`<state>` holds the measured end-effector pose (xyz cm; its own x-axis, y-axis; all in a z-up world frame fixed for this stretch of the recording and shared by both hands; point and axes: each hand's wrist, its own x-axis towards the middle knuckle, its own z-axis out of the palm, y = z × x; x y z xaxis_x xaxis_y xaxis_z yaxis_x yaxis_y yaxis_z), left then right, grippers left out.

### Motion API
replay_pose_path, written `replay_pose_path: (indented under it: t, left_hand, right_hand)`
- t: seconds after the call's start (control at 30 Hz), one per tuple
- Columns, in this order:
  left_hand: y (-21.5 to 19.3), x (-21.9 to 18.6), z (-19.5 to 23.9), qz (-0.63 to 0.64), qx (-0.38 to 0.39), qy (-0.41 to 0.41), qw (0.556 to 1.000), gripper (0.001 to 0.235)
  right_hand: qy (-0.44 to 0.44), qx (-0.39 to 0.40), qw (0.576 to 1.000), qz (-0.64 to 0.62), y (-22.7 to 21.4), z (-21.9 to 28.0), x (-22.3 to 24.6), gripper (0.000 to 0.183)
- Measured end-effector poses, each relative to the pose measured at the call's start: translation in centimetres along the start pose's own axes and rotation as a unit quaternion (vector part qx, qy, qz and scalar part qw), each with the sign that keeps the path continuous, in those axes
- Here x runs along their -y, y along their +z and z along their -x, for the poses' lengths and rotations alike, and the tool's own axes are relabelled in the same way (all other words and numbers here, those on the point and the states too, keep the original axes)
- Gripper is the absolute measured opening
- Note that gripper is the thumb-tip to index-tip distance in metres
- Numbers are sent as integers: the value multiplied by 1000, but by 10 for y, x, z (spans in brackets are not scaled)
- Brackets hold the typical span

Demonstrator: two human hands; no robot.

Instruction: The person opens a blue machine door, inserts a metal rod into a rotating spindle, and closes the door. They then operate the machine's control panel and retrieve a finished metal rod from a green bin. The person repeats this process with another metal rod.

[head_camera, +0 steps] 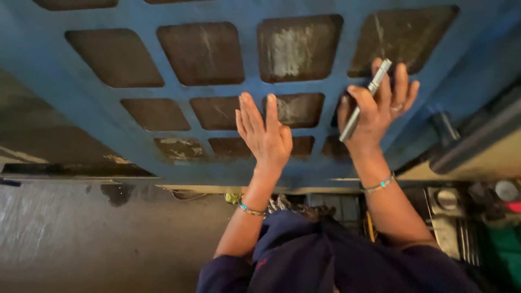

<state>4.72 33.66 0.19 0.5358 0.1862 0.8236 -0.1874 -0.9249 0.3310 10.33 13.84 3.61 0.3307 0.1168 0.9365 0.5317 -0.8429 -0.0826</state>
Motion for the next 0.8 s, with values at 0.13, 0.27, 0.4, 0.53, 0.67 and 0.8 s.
replay_pose_path:
  t: [0.13,0.27,0.4,0.53,0.67,0.8]
  left_hand:
    - [-4,-4,-4,8,-3,5,1000,62]
    - [-9,-8,-6,22,-2,1,1000,64]
    - [-14,-13,-9,32,-6,-4,999,67]
    - [-16,-15,-11,30,-39,10,999,63]
    - [-11,-17,-13,-2,-58,18,998,64]
    - [-19,-15,-5,19,-23,8,1000,67]
  right_hand:
    - [-3,9,1000,-6,-8,1,-2,18]
    - [-14,1,1000,-2,-11,1,-1,21]
    - [-27,5,1000,11,-16,-3,-1,22]
    - [-38,-16,999,21,-18,-11,5,21]
    - [-25,-17,999,26,-18,-12,10,19]
    - [-8,9,1000,27,-21,-1,12,17]
